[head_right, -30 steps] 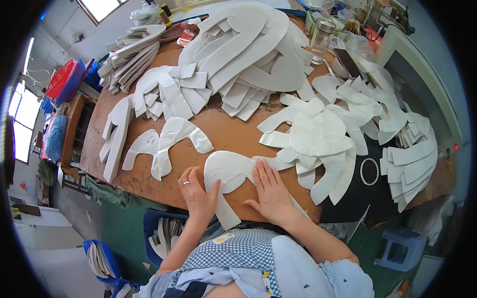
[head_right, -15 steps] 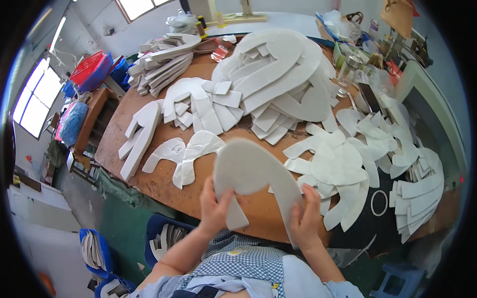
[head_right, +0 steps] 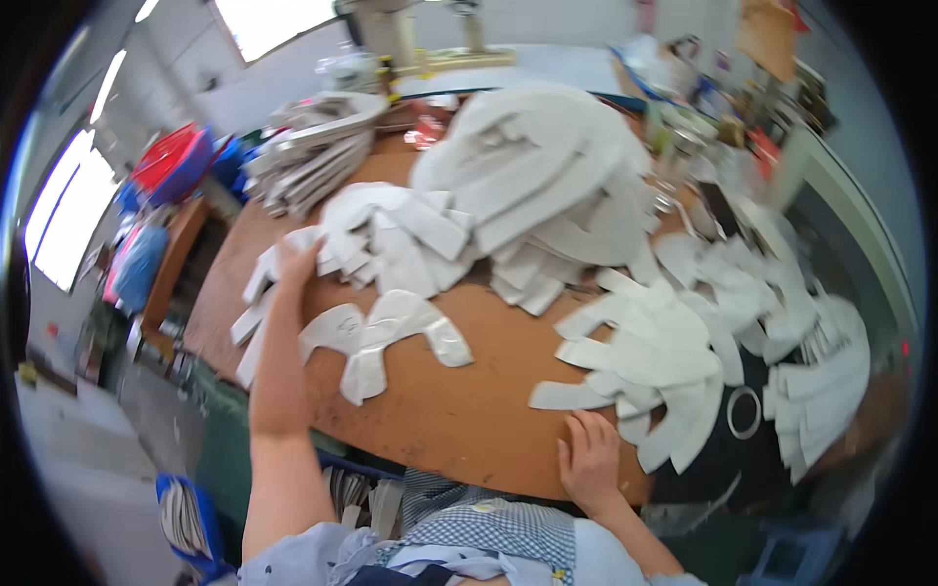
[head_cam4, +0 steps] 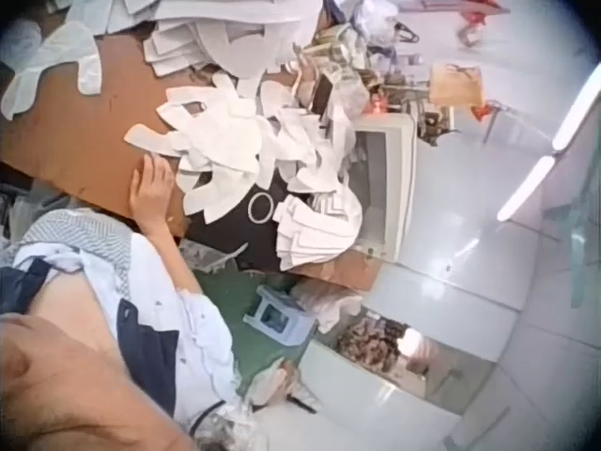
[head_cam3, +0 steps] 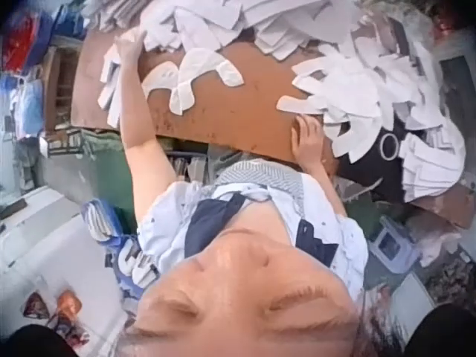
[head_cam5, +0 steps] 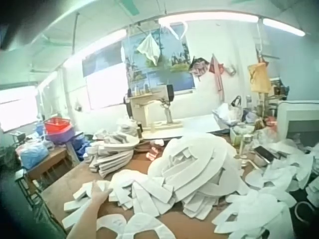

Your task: Assembling and pairing different white foam and fabric shoe components at a workbench.

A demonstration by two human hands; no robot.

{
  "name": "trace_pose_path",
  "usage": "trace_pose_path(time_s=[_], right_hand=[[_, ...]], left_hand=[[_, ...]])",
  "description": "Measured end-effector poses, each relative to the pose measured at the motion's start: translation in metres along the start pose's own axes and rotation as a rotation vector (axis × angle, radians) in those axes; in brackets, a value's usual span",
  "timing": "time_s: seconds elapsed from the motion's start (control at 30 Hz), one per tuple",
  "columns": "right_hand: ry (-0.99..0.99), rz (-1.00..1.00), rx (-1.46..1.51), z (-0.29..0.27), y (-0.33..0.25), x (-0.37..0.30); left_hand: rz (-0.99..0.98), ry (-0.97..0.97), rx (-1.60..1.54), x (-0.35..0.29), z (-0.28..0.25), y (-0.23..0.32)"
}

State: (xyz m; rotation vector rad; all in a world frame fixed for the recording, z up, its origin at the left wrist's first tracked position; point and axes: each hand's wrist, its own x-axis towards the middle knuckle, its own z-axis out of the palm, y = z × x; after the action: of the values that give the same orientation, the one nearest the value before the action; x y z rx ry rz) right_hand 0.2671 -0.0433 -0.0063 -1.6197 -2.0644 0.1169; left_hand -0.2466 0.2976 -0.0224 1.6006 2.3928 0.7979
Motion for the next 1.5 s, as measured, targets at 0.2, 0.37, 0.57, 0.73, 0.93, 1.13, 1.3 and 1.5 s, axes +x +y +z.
trace_pose_path(time_s=[0.2, 0.37, 0.57, 0.73, 0.93, 1.13, 1.3, 1.5], right_hand=[[0.035, -0.081, 0.058, 0.004, -0.007, 0.012], [0.098, -0.054, 0.123, 0.003, 0.002, 0.005], [0.314, -0.012, 0.021, -0.038, 0.036, 0.039], [-0.045, 0.008, -0.335, -0.076, 0.101, 0.059], [0.147, 0.090, -0.012, -0.087, 0.139, 0.074], [0.500, 0.442, 0.909, -0.114, 0.139, 0.096], [0.360, 0.470, 1.308, -0.124, 0.141, 0.089], [0.443, 0.488, 1.457, -0.125, 0.137, 0.089]], left_hand=[[-0.022, 0.193, 0.646, -0.098, -0.104, -0.188], [-0.081, 0.029, 0.402, -0.120, -0.156, -0.096], [0.135, 0.462, 0.148, -0.202, -0.201, 0.059], [0.368, 0.323, 0.002, -0.294, -0.177, 0.142], [0.622, 0.020, -0.211, -0.368, -0.108, 0.203], [0.551, 0.049, -0.607, -0.385, -0.089, 0.236], [0.573, -0.096, -0.815, -0.401, -0.084, 0.240], [0.512, -0.121, -1.032, -0.421, -0.071, 0.264]])
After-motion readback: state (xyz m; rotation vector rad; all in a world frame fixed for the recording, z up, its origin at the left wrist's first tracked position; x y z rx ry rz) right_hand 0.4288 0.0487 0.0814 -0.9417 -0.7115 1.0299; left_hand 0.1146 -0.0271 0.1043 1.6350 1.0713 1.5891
